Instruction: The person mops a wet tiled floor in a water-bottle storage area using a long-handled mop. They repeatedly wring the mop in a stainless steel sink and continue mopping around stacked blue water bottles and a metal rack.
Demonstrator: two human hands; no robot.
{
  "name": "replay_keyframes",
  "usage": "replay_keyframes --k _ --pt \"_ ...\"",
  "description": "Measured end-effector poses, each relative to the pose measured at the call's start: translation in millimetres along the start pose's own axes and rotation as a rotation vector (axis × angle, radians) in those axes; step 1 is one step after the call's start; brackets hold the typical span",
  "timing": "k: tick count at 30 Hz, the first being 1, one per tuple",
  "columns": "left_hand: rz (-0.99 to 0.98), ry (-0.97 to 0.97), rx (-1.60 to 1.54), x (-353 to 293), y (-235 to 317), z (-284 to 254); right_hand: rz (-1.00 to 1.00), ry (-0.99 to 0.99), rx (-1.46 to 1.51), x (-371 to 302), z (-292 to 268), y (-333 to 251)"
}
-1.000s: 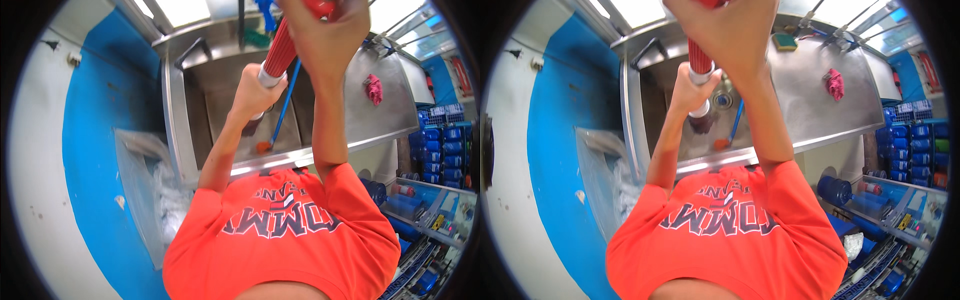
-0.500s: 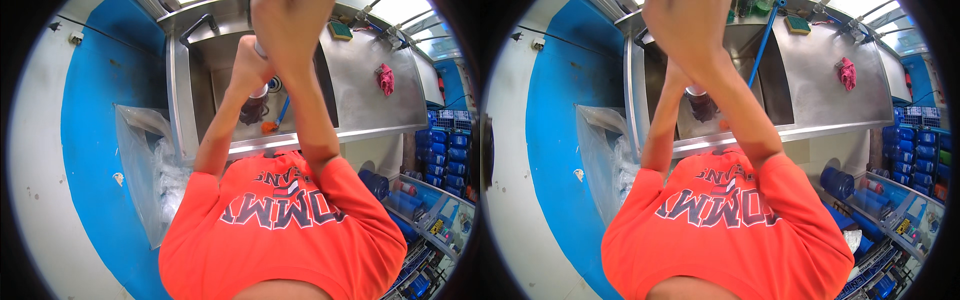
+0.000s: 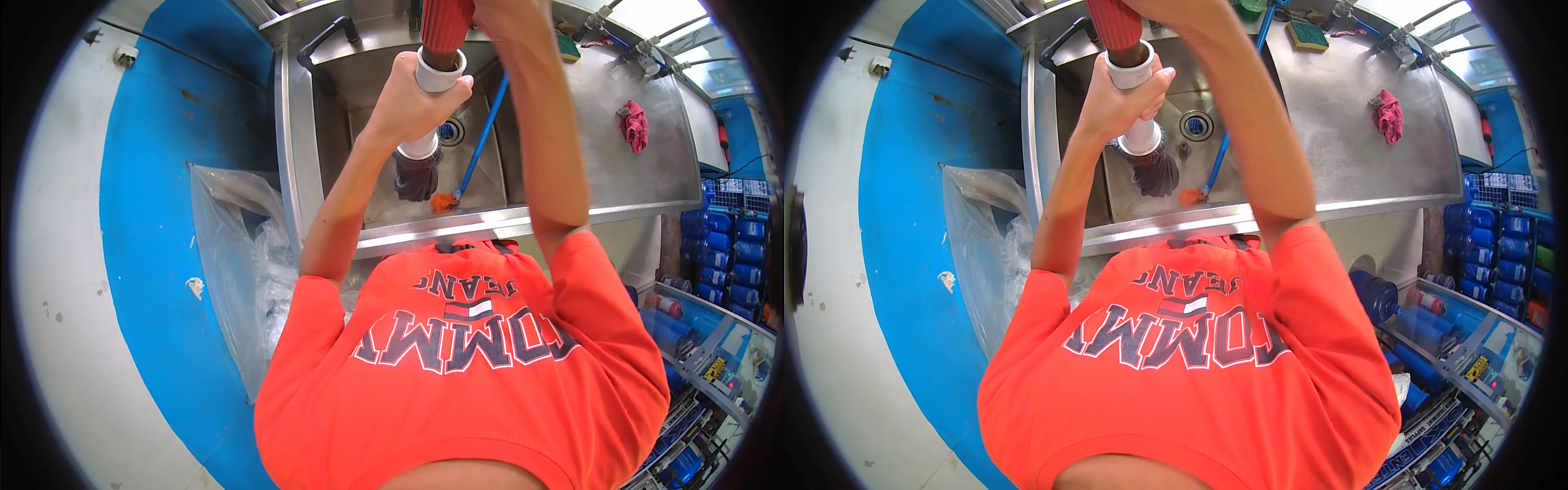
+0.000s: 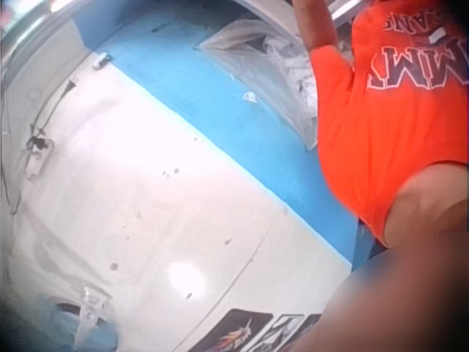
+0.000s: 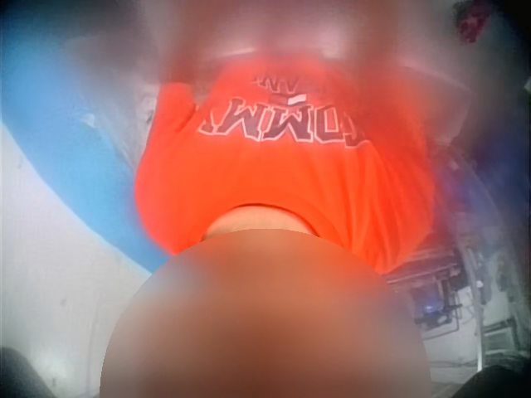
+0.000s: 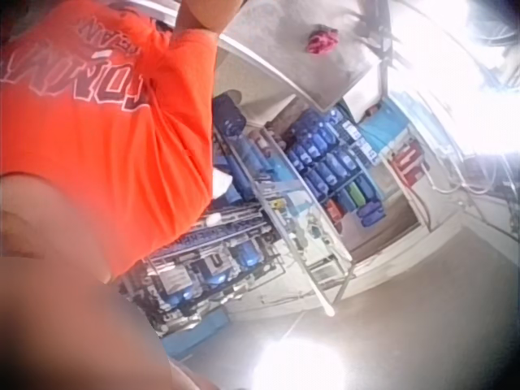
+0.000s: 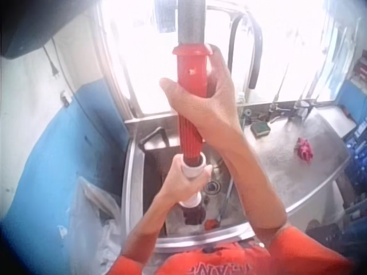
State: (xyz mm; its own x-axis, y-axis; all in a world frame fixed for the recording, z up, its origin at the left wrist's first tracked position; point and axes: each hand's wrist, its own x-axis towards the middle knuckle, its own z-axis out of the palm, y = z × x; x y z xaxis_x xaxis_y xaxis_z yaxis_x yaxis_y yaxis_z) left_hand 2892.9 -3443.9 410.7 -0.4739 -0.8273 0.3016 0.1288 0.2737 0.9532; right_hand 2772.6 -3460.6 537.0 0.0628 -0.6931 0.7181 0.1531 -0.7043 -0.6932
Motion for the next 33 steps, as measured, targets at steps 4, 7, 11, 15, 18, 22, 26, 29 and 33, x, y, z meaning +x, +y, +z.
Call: replay_keyframes --k 4,7,11,15,18,22,26,29,33 --pt "-0.063 0.01 -0.033 -6.2 -4.7 -6.3 0.331 -0.421 0.498 1.1 8.0 -1.0" --pt "-0.114 0.089 -0.136 -11.0 -12.2 -8.2 0.192 -0.08 0.031 -6.9 34.7 4.2" --pt "0.097 0.325 0.124 -9.6 -26.6 0.6 0.067 0.312 -0.392 -16.5 53.9 11.3" --pt "-0.023 0.158 -0.123 -12.6 -29.9 -12.6 0.326 -0.194 0.08 -18.3 21.0 4.1" --pt "-0.104 0.006 -0.132 -17.3 -22.4 -30.7 0.313 -0.379 0.064 -21.7 4.9 -5.4" --pt "-0.099 -0.203 -0.15 -19.5 -5.3 -42.1 -0.185 -0.394 -0.197 -16.1 15.4 -2.3" --pt "-0.077 -0.31 -0.161 -11.3 9.2 -47.7 -0.259 -0.524 0.202 11.8 36.0 19.9" --pt "-0.05 -0.343 -0.207 -12.2 10.0 -49.9 0.14 -0.674 0.775 14.5 45.0 24.4" --pt "-0.051 -0.17 -0.176 -19.2 -2.4 -45.4 0.428 -0.51 0.368 -0.9 50.0 12.9"
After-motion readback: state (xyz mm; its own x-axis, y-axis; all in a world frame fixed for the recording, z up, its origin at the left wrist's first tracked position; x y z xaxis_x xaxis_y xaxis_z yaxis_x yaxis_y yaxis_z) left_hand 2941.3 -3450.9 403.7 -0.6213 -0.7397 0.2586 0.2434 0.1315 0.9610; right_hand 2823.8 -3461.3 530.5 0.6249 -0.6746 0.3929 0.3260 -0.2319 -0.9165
